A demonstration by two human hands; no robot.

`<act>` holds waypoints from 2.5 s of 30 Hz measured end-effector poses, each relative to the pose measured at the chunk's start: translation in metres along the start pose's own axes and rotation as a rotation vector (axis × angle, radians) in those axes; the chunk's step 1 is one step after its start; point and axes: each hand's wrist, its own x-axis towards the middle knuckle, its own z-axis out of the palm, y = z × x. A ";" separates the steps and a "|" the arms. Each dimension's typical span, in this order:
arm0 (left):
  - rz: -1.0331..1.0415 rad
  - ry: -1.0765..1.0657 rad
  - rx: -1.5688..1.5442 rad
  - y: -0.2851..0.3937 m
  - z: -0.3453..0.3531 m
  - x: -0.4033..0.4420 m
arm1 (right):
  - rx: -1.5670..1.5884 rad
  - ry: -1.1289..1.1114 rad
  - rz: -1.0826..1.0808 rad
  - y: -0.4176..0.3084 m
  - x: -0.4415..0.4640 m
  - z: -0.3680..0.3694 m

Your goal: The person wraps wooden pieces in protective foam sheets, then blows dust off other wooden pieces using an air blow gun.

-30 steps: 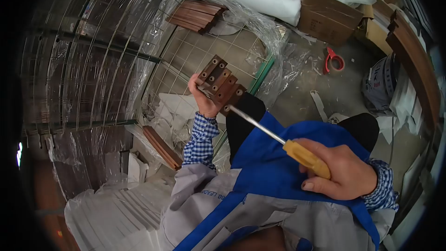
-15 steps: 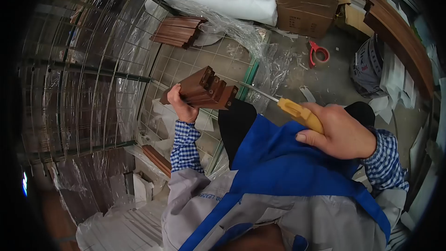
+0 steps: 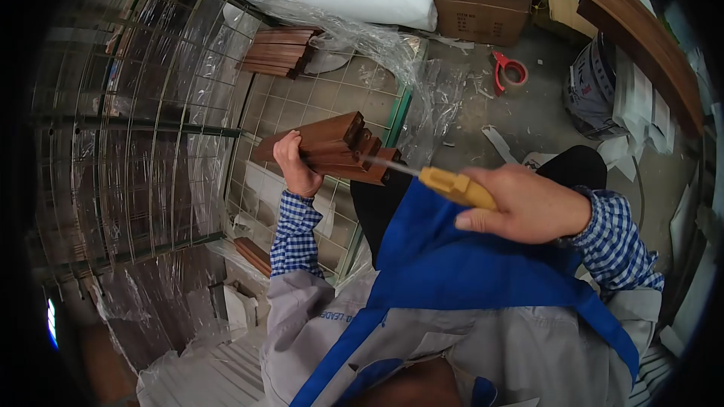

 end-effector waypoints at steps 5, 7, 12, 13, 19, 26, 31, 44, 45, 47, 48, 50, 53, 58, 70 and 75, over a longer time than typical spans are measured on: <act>0.019 -0.013 -0.030 0.006 0.004 0.008 | 0.089 0.042 0.032 0.001 0.000 0.003; 0.012 -0.041 -0.022 0.004 0.006 0.007 | 0.059 0.099 0.099 0.005 -0.003 0.000; -0.001 -0.096 0.035 0.000 0.013 0.013 | 0.135 0.027 0.193 0.024 -0.023 -0.001; -0.002 -0.113 0.061 -0.002 0.016 0.013 | 0.158 0.124 0.255 0.028 -0.027 -0.003; 0.003 -0.182 0.107 -0.005 0.024 0.017 | 0.084 0.134 0.312 0.045 -0.022 0.000; 0.027 -0.206 0.106 0.000 0.031 0.027 | 0.208 0.216 0.144 0.045 -0.021 0.002; 0.027 -0.218 0.076 0.009 0.032 0.040 | 0.207 0.230 0.210 0.056 -0.017 -0.002; 0.133 -0.230 -0.018 0.041 0.027 0.124 | 0.701 0.369 -0.103 0.091 -0.060 -0.003; 0.165 -0.233 -0.060 0.045 0.032 0.131 | 0.567 0.325 -0.118 0.082 -0.060 -0.006; 0.197 -0.246 -0.049 0.054 0.040 0.141 | 0.431 0.331 -0.118 0.073 -0.055 -0.010; 0.220 -0.238 -0.069 0.061 0.043 0.145 | 0.281 0.339 -0.106 0.072 -0.055 -0.014; 0.246 -0.239 -0.093 0.065 0.049 0.153 | 0.350 0.308 -0.064 0.072 -0.060 -0.021; 0.263 -0.223 -0.094 0.065 0.058 0.153 | 0.480 0.292 -0.026 0.077 -0.068 -0.022; 0.168 -0.180 -0.174 0.058 0.063 0.150 | 0.580 0.310 -0.050 0.085 -0.076 -0.022; 0.194 -0.212 -0.160 0.069 0.049 0.148 | 0.636 0.391 -0.108 0.097 -0.056 -0.019; 0.110 -0.270 -0.262 0.078 0.047 0.177 | 0.835 0.525 -0.111 0.131 -0.086 -0.002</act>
